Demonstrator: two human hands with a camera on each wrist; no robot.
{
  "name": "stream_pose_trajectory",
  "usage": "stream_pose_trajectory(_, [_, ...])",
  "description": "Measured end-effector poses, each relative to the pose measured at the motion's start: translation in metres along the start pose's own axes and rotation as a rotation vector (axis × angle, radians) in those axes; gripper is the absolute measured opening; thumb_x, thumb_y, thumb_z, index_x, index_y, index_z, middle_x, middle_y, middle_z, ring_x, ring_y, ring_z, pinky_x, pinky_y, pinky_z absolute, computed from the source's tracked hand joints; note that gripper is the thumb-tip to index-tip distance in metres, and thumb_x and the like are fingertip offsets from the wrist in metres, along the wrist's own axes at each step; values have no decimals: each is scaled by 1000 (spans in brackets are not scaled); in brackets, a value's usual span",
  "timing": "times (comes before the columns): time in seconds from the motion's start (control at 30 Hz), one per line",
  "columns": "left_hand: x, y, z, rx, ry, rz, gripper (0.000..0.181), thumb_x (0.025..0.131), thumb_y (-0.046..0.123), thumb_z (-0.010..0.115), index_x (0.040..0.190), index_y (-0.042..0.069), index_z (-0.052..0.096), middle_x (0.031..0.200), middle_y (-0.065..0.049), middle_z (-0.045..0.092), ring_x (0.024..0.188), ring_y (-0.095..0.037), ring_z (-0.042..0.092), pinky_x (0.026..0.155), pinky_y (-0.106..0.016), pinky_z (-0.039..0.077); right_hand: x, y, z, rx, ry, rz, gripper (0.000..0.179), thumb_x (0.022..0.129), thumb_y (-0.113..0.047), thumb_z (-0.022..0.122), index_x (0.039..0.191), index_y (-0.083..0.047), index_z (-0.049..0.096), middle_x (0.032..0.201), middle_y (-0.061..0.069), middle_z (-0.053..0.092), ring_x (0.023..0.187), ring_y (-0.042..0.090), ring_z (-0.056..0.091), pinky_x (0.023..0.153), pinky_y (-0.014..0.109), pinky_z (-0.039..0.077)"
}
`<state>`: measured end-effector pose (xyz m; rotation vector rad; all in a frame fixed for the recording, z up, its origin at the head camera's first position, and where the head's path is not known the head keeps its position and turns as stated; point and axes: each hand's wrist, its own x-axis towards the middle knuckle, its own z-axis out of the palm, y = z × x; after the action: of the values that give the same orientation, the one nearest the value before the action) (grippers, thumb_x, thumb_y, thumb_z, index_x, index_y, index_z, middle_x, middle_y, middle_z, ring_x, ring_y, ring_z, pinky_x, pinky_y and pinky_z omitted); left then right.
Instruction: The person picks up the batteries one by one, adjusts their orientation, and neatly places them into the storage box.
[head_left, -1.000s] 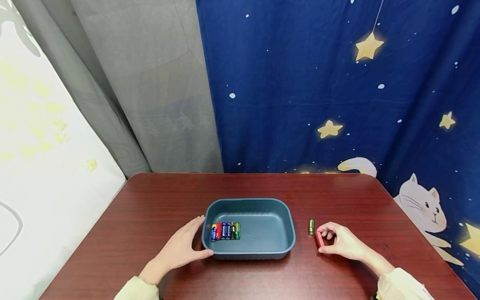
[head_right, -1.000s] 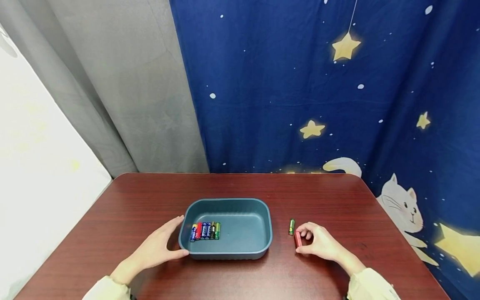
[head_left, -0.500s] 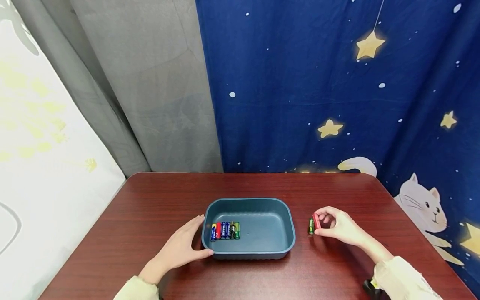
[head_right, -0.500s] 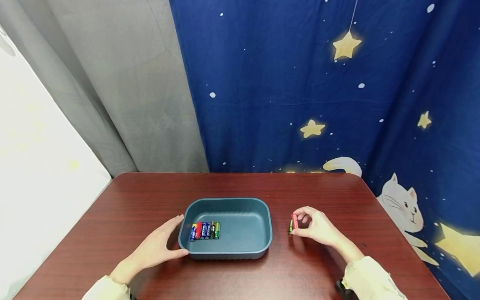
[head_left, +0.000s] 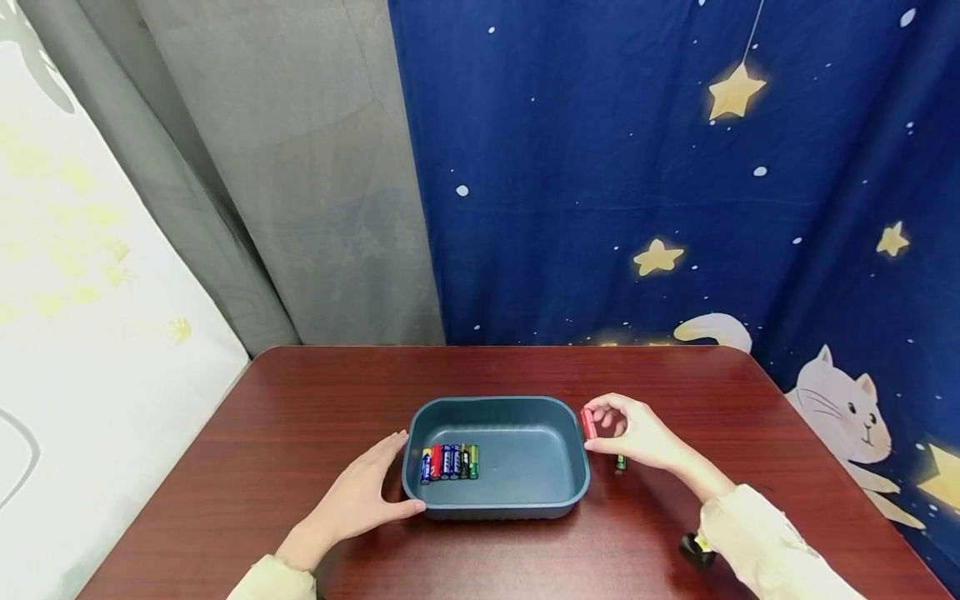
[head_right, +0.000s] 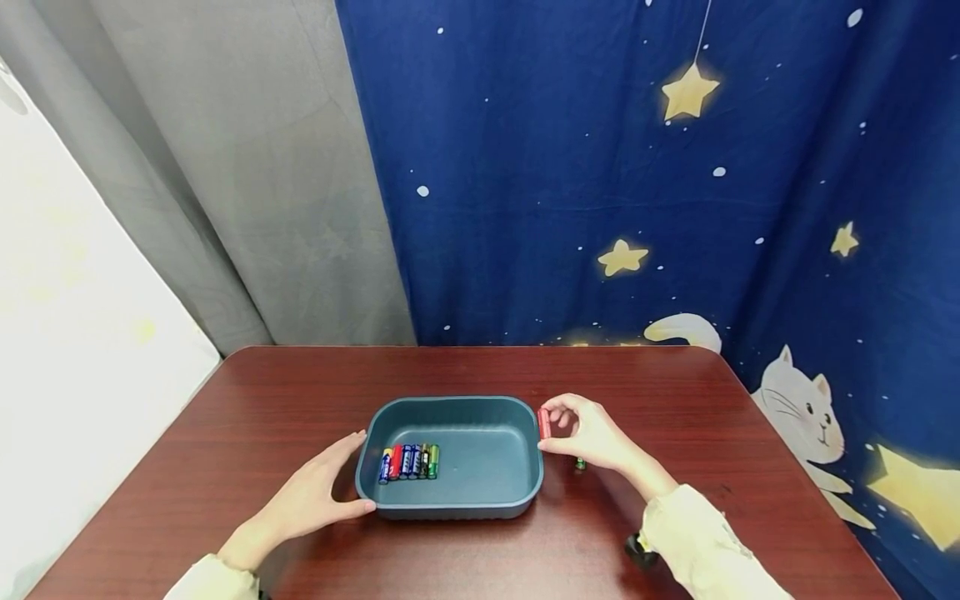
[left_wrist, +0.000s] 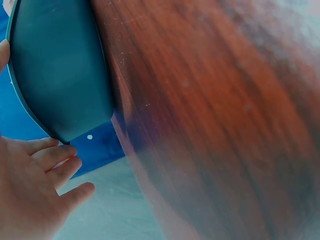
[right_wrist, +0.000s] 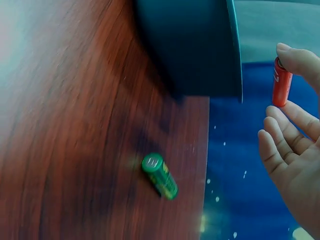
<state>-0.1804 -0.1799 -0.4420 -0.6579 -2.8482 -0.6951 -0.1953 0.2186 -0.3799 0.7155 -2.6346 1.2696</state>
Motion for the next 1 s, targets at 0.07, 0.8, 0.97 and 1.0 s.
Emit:
stream_pose_trajectory(0.07, [0, 0, 0, -1, 0, -3, 94, 66, 59, 69, 137, 6, 39, 138, -10, 42, 126, -27, 39, 97, -50, 36, 4, -2, 3, 8, -9, 12, 42, 66, -6, 78, 102, 4, 60, 81, 16, 57, 66, 34, 54, 53, 25, 46])
stream_pose_trajectory(0.8, [0, 0, 0, -19, -18, -16, 94, 66, 60, 68, 138, 8, 39, 139, -9, 41, 127, -26, 38, 98, -50, 36, 42, 20, 70, 102, -107, -80, 44, 67, -23, 80, 103, -7, 62, 85, 15, 58, 74, 27, 53, 54, 22, 45])
stream_pose_trajectory(0.97, [0, 0, 1, -26, -17, -16, 94, 66, 59, 69, 138, 8, 38, 139, -9, 41, 127, -26, 39, 97, -50, 36, 48, 19, 81, 107, -128, -87, 44, 66, -22, 81, 101, -5, 62, 85, 13, 59, 74, 25, 53, 57, 23, 45])
stream_pose_trajectory(1.0, [0, 0, 1, -26, -15, -18, 94, 66, 59, 69, 138, 8, 39, 139, -9, 42, 126, -26, 39, 97, -50, 37, 49, 19, 83, 101, -130, -90, 44, 66, -23, 81, 101, -5, 62, 85, 12, 60, 74, 24, 54, 58, 23, 45])
